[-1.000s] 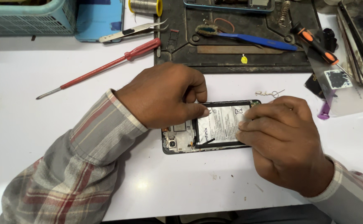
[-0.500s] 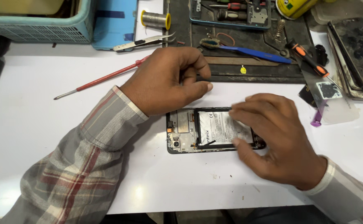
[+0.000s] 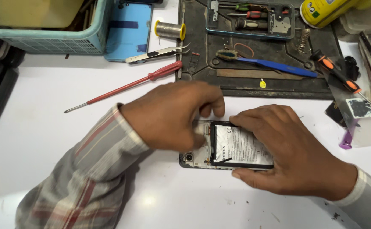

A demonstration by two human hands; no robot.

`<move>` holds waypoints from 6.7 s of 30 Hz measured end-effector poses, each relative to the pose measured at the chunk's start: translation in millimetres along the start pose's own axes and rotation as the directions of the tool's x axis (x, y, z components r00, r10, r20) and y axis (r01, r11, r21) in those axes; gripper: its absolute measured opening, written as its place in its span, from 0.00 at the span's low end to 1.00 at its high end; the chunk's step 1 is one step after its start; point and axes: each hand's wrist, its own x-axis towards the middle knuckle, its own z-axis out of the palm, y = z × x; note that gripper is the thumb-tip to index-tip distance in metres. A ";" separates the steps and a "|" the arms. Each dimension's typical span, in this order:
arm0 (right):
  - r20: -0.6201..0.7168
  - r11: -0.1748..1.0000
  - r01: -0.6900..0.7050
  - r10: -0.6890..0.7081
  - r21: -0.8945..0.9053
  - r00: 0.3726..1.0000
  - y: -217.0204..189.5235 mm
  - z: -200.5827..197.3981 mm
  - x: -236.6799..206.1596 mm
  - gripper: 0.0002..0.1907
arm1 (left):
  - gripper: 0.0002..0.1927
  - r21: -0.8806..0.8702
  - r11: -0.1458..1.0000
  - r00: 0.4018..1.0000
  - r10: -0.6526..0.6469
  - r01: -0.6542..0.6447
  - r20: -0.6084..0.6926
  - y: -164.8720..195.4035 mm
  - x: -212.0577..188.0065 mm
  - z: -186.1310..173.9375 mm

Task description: The person installs a new battery into a disassembled smartphone, aligns and snaps the back cover into place, and then inserts a SIM card tray. The phone is handled throughout the process on a workbench with tools visible.

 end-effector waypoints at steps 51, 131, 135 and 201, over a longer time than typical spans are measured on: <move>0.001 1.000 0.007 -0.007 0.003 1.000 11.6 8.8 -9.0 0.42 | 0.20 0.069 0.989 0.991 -0.131 0.129 0.029 9.7 10.5 3.7; 0.057 0.994 -0.073 0.078 -0.076 0.995 -8.0 23.6 10.3 0.43 | 0.07 0.108 0.982 0.988 -0.151 0.152 -0.025 -35.2 -5.1 -0.1; 0.078 0.991 -0.101 0.108 -0.085 0.991 -8.9 26.3 11.0 0.44 | 0.04 0.098 0.979 0.983 -0.178 0.181 -0.032 -37.2 -7.0 1.0; 0.102 0.977 -0.177 0.189 -0.121 0.977 -29.2 47.2 29.5 0.44 | 0.07 0.029 0.987 0.988 -0.154 0.155 -0.024 -61.5 -23.0 -10.8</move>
